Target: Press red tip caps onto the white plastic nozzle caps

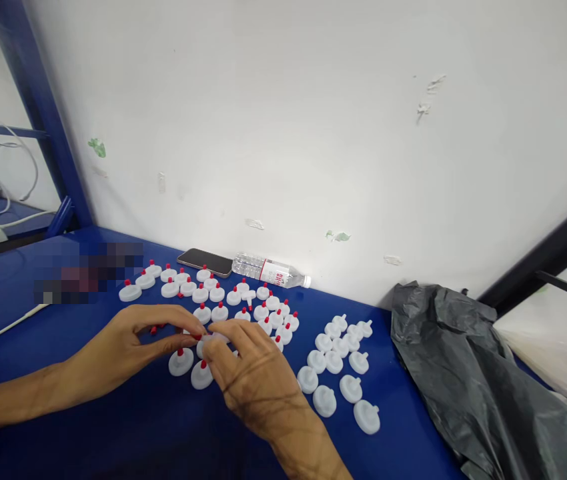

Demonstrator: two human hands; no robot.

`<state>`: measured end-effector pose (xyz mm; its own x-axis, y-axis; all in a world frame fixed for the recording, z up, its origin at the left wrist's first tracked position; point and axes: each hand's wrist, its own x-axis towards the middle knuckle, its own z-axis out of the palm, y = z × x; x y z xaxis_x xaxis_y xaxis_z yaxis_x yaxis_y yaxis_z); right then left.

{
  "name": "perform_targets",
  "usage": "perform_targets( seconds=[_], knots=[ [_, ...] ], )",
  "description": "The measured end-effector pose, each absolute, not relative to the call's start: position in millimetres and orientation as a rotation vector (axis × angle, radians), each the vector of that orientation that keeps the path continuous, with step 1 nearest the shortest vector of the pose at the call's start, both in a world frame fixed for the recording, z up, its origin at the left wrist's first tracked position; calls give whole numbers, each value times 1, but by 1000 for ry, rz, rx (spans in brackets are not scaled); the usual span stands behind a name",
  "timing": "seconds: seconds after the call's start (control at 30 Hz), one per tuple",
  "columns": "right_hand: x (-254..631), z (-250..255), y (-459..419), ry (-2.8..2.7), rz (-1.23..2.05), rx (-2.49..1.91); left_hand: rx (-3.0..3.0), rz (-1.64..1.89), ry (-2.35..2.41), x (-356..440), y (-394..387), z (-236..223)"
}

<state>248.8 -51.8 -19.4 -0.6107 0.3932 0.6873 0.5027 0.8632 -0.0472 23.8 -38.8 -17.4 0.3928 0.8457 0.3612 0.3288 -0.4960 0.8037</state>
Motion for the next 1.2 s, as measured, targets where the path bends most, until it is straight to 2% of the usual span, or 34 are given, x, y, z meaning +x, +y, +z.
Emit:
perform_targets(
  seconds=[0.2, 0.57, 1.2],
  knots=[
    [252, -16, -54, -2211, -222, -637, 1634, 1047, 877, 24, -36, -10],
    [238, -5, -70, -2126, -514, -407, 1304, 692, 563, 24, -52, 2],
    [233, -10, -70, -2145, -546, -438, 1367, 649, 608, 30, -51, 2]
  ],
)
